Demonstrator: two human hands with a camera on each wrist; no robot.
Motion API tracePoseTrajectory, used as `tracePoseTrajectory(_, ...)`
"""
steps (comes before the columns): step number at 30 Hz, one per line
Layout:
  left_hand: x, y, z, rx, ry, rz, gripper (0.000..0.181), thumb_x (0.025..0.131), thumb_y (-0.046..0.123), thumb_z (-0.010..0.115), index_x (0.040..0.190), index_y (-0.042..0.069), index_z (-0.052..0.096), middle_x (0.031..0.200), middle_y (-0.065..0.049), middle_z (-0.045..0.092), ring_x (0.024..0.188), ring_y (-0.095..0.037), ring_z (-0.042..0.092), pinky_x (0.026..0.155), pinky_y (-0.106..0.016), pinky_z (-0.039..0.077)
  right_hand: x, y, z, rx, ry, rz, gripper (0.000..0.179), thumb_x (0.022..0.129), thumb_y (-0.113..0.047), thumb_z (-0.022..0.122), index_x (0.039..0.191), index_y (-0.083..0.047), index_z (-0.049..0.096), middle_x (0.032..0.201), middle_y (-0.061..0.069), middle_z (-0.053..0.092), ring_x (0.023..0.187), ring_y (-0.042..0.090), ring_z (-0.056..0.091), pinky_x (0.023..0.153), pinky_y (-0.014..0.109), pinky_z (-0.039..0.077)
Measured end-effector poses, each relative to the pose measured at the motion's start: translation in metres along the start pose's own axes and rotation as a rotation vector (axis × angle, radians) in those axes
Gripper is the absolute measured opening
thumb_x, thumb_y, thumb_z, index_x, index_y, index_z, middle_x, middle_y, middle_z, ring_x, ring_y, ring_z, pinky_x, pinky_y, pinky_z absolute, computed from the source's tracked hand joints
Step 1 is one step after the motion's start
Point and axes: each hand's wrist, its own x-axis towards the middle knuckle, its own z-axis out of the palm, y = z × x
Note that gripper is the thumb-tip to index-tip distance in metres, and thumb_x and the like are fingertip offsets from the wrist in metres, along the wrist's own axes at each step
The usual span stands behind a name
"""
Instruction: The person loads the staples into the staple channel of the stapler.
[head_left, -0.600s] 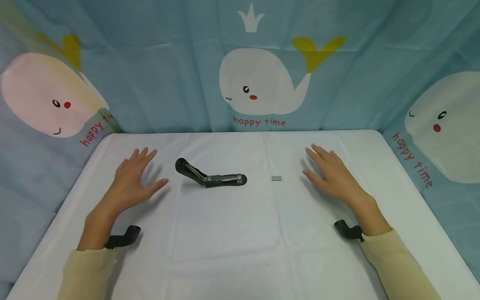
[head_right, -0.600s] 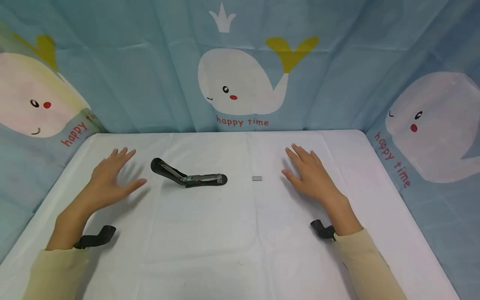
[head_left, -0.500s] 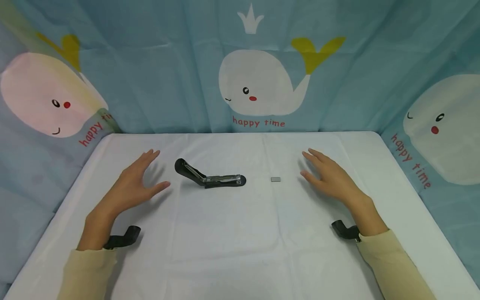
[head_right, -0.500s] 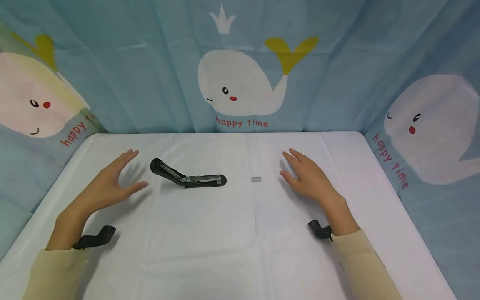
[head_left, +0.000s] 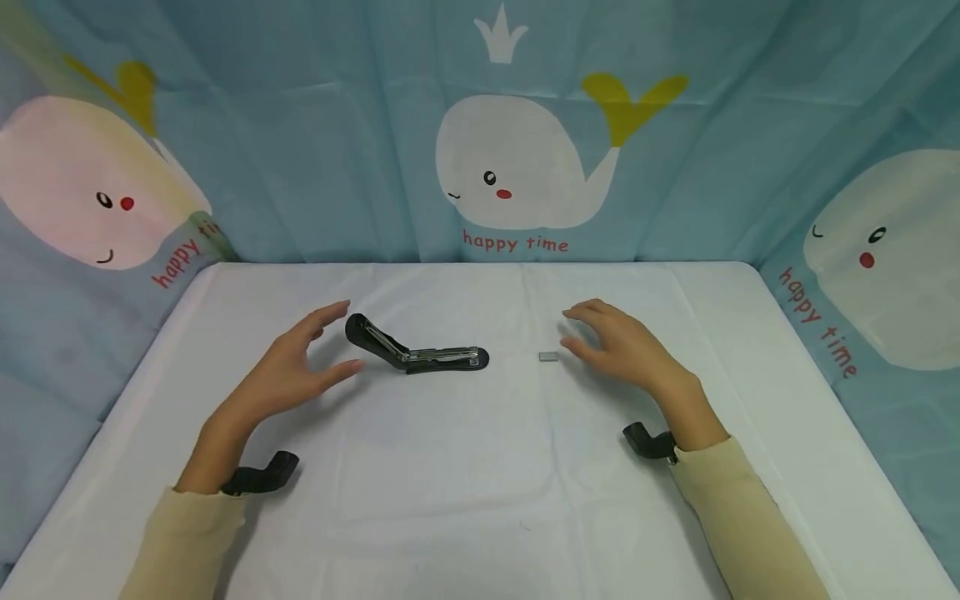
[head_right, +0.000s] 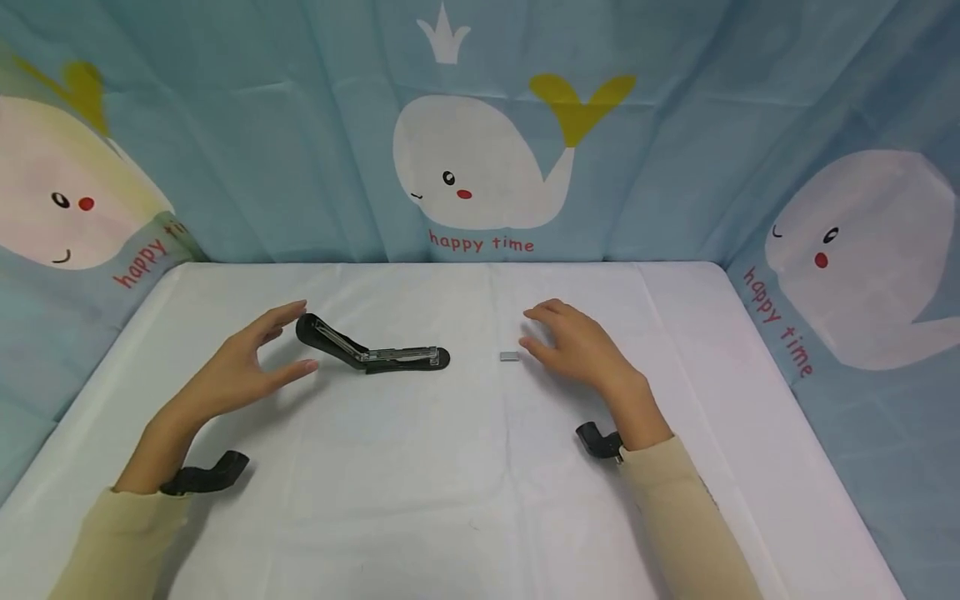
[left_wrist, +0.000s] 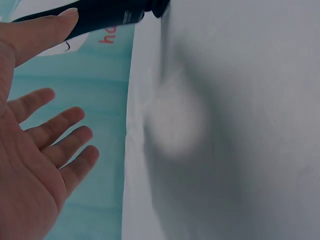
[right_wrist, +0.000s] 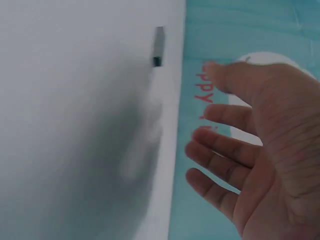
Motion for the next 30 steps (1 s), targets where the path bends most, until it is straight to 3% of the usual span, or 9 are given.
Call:
tracePoseTrajectory(2,0.003,0.002,0.003,-0.027,0.016,0.029,0.085,0.087,0.039,0.08,0.157,0.031,0.032,0.159,-0.004,0.042,0.146,-0.025,0.042,0.118,-0.046,0.04,0.004,-0.005,0.0,0.022,-0.002,-0.01,0.051,0.096,-0.039,0.068,0.138,-0.01,0.061,0.14,0.009,0.061,0.133,0.027,0.055,0.112,0.049,0.047)
tracePoseTrajectory(4,0.006,0.003,0.008,-0.083,0.028,0.052,0.081,0.088,0.033,0.08,0.155,0.031,0.035,0.156,-0.004,0.046,0.141,-0.018,0.047,0.117,-0.031,0.043,0.008,-0.009,0.0,0.051,-0.009,-0.011,0.049,0.094,-0.037,0.071,0.134,-0.01,0.064,0.133,0.008,0.065,0.127,0.025,0.059,0.109,0.047,0.049)
tracePoseTrajectory(7,0.012,0.005,0.019,-0.202,0.033,0.092,0.076,0.089,0.025,0.079,0.153,0.031,0.038,0.15,-0.007,0.053,0.133,-0.004,0.052,0.109,-0.011,0.044,0.012,-0.014,0.002,0.077,-0.033,-0.012,0.044,0.092,-0.036,0.073,0.127,-0.011,0.068,0.123,0.005,0.069,0.116,0.023,0.063,0.103,0.044,0.052)
tracePoseTrajectory(9,0.015,0.005,0.025,-0.285,0.033,0.112,0.073,0.09,0.02,0.078,0.152,0.03,0.04,0.148,-0.011,0.054,0.129,0.004,0.054,0.104,-0.005,0.043,0.014,-0.017,0.005,0.081,-0.051,-0.021,0.038,0.092,-0.035,0.073,0.122,-0.012,0.071,0.118,0.002,0.07,0.11,0.021,0.065,0.099,0.042,0.053)
tracePoseTrajectory(12,0.015,0.003,0.031,-0.361,0.056,0.131,0.069,0.091,0.014,0.076,0.149,0.027,0.043,0.148,-0.015,0.054,0.128,0.009,0.053,0.103,-0.006,0.046,0.017,-0.021,0.01,0.082,-0.058,-0.052,0.027,0.092,-0.033,0.074,0.112,-0.015,0.074,0.109,-0.002,0.07,0.102,0.018,0.065,0.093,0.038,0.054)
tracePoseTrajectory(19,0.011,0.004,0.032,-0.469,0.098,0.16,0.058,0.092,0.005,0.073,0.143,0.016,0.048,0.138,-0.02,0.057,0.117,0.001,0.065,0.1,-0.013,0.053,0.016,-0.026,0.015,0.061,-0.086,-0.05,0.017,0.09,-0.029,0.075,0.104,-0.019,0.075,0.098,-0.005,0.069,0.09,0.013,0.063,0.084,0.033,0.053)
tracePoseTrajectory(26,0.011,0.009,0.032,-0.475,0.096,0.171,0.061,0.093,0.004,0.071,0.146,0.015,0.043,0.135,-0.021,0.06,0.114,0.002,0.067,0.098,-0.012,0.053,0.016,-0.024,0.015,0.015,-0.114,-0.026,0.017,0.09,-0.028,0.077,0.103,-0.018,0.076,0.096,-0.004,0.069,0.091,0.014,0.063,0.084,0.035,0.054)
tracePoseTrajectory(30,0.011,0.008,0.031,-0.457,0.097,0.159,0.058,0.093,0.004,0.071,0.144,0.013,0.045,0.134,-0.016,0.062,0.112,0.002,0.066,0.096,-0.012,0.054,0.016,-0.022,0.017,0.019,-0.126,-0.001,0.012,0.092,-0.025,0.075,0.102,-0.018,0.076,0.097,-0.005,0.07,0.09,0.013,0.064,0.084,0.035,0.054)
